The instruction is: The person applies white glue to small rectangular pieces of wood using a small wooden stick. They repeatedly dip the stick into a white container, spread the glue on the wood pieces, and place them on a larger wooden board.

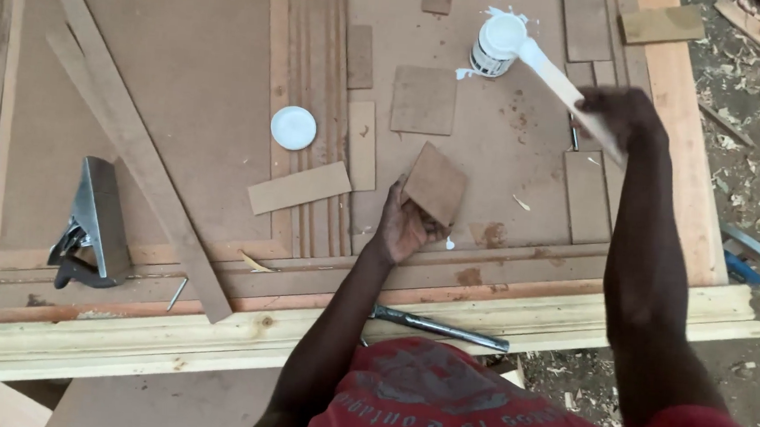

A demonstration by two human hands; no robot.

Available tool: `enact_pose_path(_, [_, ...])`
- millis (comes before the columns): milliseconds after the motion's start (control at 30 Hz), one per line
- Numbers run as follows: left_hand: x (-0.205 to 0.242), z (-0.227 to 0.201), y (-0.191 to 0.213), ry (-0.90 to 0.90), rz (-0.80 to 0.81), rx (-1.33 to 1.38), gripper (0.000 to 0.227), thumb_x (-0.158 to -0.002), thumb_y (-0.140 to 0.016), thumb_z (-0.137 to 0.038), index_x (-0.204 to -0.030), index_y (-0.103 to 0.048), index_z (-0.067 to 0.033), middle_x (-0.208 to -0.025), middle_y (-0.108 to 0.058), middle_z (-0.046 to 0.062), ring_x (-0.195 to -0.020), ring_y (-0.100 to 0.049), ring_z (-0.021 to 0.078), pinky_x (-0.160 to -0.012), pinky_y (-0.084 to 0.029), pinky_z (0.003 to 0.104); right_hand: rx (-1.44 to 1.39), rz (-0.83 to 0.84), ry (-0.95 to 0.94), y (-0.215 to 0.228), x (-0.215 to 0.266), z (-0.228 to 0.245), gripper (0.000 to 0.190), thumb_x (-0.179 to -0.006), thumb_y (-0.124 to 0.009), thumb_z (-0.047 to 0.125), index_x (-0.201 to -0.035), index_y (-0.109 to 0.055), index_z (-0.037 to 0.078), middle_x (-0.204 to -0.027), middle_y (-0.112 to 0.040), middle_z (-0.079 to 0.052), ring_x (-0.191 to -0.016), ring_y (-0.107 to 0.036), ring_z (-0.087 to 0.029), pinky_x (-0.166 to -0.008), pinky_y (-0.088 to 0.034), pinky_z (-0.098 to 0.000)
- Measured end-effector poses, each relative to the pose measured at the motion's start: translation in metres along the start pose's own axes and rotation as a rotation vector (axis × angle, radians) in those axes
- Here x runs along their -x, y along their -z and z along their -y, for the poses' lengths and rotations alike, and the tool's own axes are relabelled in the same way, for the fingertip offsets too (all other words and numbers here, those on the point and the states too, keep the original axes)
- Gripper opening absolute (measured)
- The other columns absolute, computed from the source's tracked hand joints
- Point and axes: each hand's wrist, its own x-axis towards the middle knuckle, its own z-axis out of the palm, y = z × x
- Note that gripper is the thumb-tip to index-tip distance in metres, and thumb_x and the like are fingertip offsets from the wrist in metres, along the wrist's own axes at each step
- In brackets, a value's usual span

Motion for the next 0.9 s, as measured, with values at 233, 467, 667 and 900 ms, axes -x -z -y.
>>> enact_pose_path(233, [-0.042, -0.004, 0.02, 0.026, 0.069, 0.119, 0.09, -0.088, -0.056, -0.081, -0.144, -0.043, -0.0111, -0.118, -0.052, 0.019, -0.107, -0.059, 0.0425, -0.097, -0.055, 0.061, -0.287, -0.054, 0.061, -0.037, 0.014, -0.127, 0.047, -0.085, -0.084, 0.013, -0.13, -0.07, 0.008, -0.1, -0.07, -0.019, -0.086, -0.074, -0.03, -0.069, -0.065, -0.0426])
enact_pose_path(467, [-0.041, -0.015, 0.028, 0.02, 0.031, 0.166, 0.08, -0.098, -0.048, -0.069, -0.153, -0.034, -0.0132, -0.134, -0.042, 0.025, -0.127, -0.051, 0.0479, -0.111, -0.045, 0.064, -0.098, 0.05, 0.192, -0.109, 0.061, -0.148, 0.041, -0.078, -0.086, 0.003, -0.117, -0.078, 0.01, -0.098, -0.075, -0.017, -0.087, -0.071, -0.025, -0.073, -0.06, -0.0399])
enact_pose_path(667, [-0.019, -0.022, 0.01, -0.014, 0.015, 0.143, 0.066, -0.111, -0.031, -0.051, -0.161, -0.019, -0.0106, -0.161, -0.023, 0.034, -0.143, -0.039, 0.0537, -0.118, -0.038, 0.063, 0.207, -0.105, 0.209, -0.123, 0.038, -0.164, 0.034, -0.085, -0.083, 0.019, -0.114, -0.079, 0.037, -0.097, -0.076, 0.002, -0.097, -0.072, -0.021, -0.083, -0.057, -0.0392])
enact_pose_path(900, [-0.031, -0.025, 0.014, -0.02, 0.047, 0.068, 0.064, -0.112, -0.026, -0.048, -0.164, -0.012, -0.0139, -0.164, -0.022, 0.032, -0.146, -0.036, 0.051, -0.12, -0.038, 0.062, 0.406, -0.198, 0.383, -0.142, 0.074, -0.148, 0.03, -0.088, -0.073, 0.014, -0.112, -0.077, 0.031, -0.099, -0.076, -0.002, -0.097, -0.073, -0.031, -0.086, -0.057, -0.0466])
